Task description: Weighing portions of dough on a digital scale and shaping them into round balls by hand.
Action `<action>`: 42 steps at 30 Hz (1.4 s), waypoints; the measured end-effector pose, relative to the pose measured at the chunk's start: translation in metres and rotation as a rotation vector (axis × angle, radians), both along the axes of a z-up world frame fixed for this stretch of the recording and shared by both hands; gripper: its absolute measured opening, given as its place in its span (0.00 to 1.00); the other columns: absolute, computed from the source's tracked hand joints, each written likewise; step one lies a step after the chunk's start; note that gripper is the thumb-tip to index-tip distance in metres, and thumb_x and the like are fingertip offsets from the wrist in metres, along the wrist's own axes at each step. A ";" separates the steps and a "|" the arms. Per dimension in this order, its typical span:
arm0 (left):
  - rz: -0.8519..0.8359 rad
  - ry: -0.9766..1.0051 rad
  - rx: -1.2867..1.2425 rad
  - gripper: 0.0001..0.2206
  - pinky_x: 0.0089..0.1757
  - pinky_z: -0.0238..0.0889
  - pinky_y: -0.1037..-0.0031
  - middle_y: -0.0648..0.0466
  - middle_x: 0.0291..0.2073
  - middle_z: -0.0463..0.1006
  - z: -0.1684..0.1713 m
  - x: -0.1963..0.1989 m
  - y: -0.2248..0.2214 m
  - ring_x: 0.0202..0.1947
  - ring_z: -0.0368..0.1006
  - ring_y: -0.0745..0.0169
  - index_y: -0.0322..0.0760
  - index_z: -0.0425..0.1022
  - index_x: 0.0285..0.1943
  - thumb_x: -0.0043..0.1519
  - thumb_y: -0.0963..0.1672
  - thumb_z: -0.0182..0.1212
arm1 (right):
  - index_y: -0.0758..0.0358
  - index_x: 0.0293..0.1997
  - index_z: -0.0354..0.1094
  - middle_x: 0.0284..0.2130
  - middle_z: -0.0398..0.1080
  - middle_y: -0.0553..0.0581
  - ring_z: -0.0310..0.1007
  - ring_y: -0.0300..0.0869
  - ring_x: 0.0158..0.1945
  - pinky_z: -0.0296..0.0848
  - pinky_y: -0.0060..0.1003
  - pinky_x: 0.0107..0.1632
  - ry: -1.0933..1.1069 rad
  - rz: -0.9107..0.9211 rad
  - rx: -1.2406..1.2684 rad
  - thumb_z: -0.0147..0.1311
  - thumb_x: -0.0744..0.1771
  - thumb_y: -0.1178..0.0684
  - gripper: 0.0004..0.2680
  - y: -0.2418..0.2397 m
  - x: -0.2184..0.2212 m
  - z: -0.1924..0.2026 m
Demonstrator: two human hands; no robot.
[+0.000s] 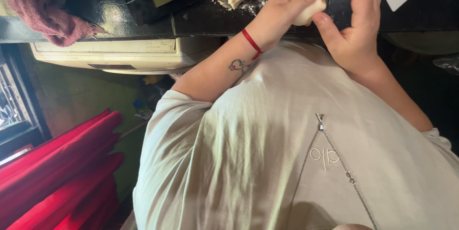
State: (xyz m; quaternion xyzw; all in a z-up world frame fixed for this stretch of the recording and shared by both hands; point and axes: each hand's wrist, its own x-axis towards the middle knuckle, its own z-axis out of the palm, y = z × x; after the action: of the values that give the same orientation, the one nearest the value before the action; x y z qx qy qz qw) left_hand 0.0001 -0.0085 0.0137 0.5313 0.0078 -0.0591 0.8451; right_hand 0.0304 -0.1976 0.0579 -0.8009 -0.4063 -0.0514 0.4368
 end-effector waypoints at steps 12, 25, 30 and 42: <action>-0.064 0.081 0.111 0.18 0.35 0.77 0.76 0.57 0.39 0.77 0.000 0.008 -0.032 0.35 0.76 0.68 0.49 0.74 0.51 0.65 0.58 0.59 | 0.78 0.60 0.69 0.52 0.73 0.71 0.67 0.60 0.55 0.64 0.52 0.60 -0.047 0.002 0.002 0.59 0.78 0.56 0.10 -0.034 0.004 -0.006; 0.004 -0.058 -0.109 0.16 0.49 0.73 0.74 0.47 0.46 0.86 -0.011 0.018 -0.054 0.47 0.80 0.62 0.39 0.80 0.41 0.69 0.53 0.61 | 0.73 0.71 0.52 0.62 0.53 0.65 0.68 0.58 0.60 0.71 0.51 0.70 0.272 0.049 0.204 0.60 0.76 0.55 0.19 -0.047 0.005 -0.009; 0.122 -0.009 -0.116 0.17 0.50 0.77 0.67 0.48 0.53 0.87 -0.002 0.016 -0.056 0.54 0.82 0.58 0.39 0.80 0.46 0.69 0.55 0.61 | 0.56 0.74 0.49 0.70 0.57 0.64 0.64 0.52 0.71 0.72 0.49 0.72 0.774 0.168 0.441 0.56 0.77 0.53 0.18 -0.047 0.012 -0.025; 0.216 -0.225 0.474 0.22 0.74 0.58 0.65 0.54 0.69 0.75 -0.041 0.012 -0.045 0.72 0.69 0.57 0.48 0.70 0.75 0.79 0.56 0.44 | 0.57 0.68 0.66 0.51 0.75 0.51 0.79 0.39 0.56 0.86 0.34 0.56 1.497 0.128 0.526 0.63 0.70 0.42 0.20 -0.035 0.018 -0.031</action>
State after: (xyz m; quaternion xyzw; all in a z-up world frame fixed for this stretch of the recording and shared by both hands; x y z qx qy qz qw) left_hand 0.0121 -0.0530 -0.0268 0.7136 -0.0159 0.0942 0.6941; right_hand 0.0488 -0.2324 0.0272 -0.4685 -0.0245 0.4315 0.7705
